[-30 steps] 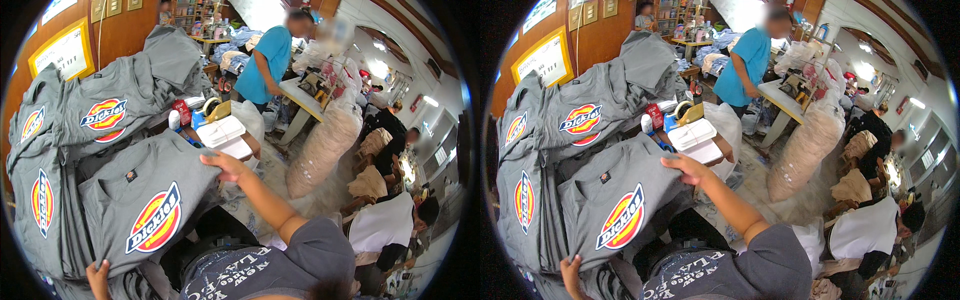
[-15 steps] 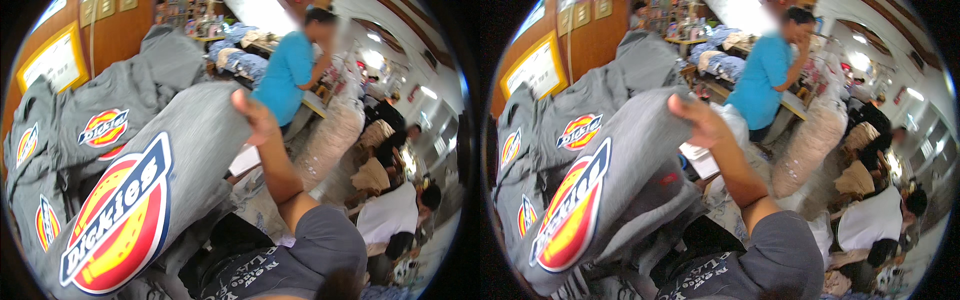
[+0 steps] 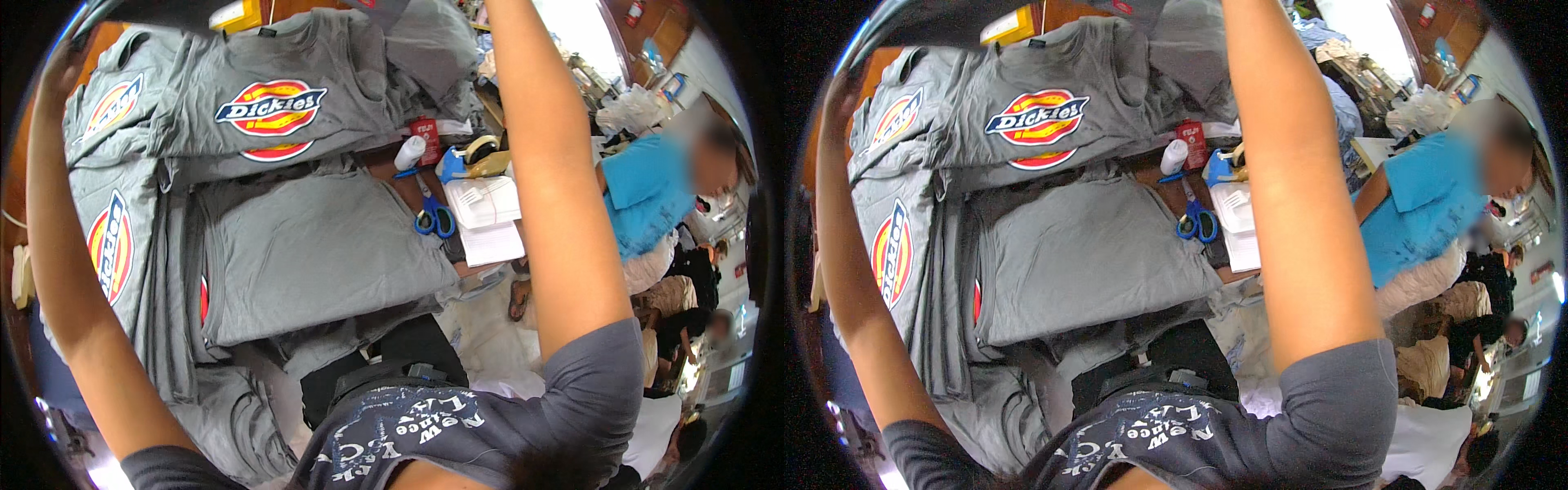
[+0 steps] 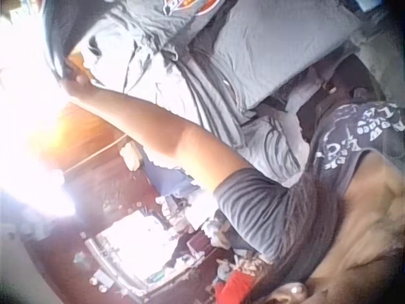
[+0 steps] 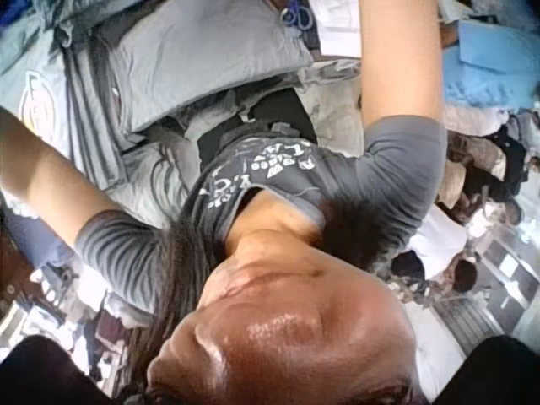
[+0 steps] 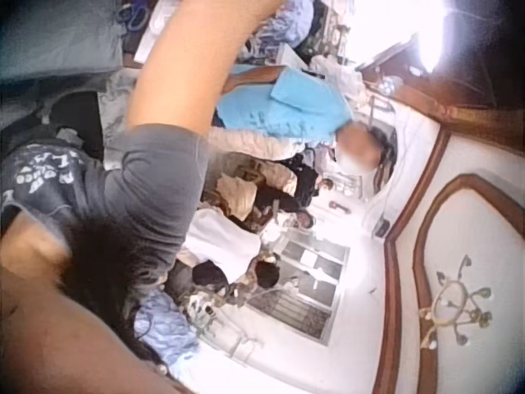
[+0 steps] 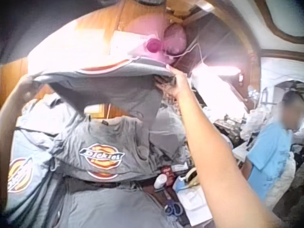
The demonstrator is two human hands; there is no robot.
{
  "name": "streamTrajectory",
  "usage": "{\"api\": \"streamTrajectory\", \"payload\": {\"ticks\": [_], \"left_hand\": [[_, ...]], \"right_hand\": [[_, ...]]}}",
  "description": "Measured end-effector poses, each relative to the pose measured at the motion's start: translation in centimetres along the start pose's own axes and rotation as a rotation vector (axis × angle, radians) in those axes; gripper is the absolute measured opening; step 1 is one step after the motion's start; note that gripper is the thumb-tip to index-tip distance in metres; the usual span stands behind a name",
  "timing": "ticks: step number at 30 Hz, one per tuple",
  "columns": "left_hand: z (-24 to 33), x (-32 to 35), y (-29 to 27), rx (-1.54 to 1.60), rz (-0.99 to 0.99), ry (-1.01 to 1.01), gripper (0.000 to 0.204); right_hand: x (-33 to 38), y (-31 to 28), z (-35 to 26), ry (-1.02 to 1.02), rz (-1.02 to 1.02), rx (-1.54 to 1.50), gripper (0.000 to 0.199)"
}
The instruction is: The person picks up and unfolds shirts from a stack, using shears to trim loose threads, and then refolds them onto the stack.
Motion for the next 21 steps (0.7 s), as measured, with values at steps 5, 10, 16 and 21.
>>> {"api": "streamTrajectory", "payload": {"ticks": [5, 10, 16, 21], "left_hand": [[-12.8, 4.9, -0.1, -0.077, 0.247, -0.315, 0.034], [-12.8, 18.8, 4.1, -1.078, 0.227, 0.113, 0.032], [-21.9, 38.4, 10.6, -1.051, -0.008, -0.346, 0.022], [-20.0, 42.8, 14.3, -1.652, 0.073, -0.167, 0.036]], "right_hand": [[3.1, -9.0, 8.9, 0.304, 0.013, 0.265, 0.037], [18.9, -12.3, 16.0, 0.217, 0.098, 1.055, 0.044], [35.3, -9.6, 21.5, 0.426, 0.001, 1.316, 0.010], [38.3, -6.2, 22.0, -0.036, -0.312, 1.945, 0.013]]}}
Point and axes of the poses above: each hand's wrist, its own x-axis away from the middle knuckle, its own y-axis out of the palm, z = x × y, the point moved 10 cm from there along -x, towards the middle knuckle, and after that the axes turned 5 degrees about -z, right-handed, at the moved point
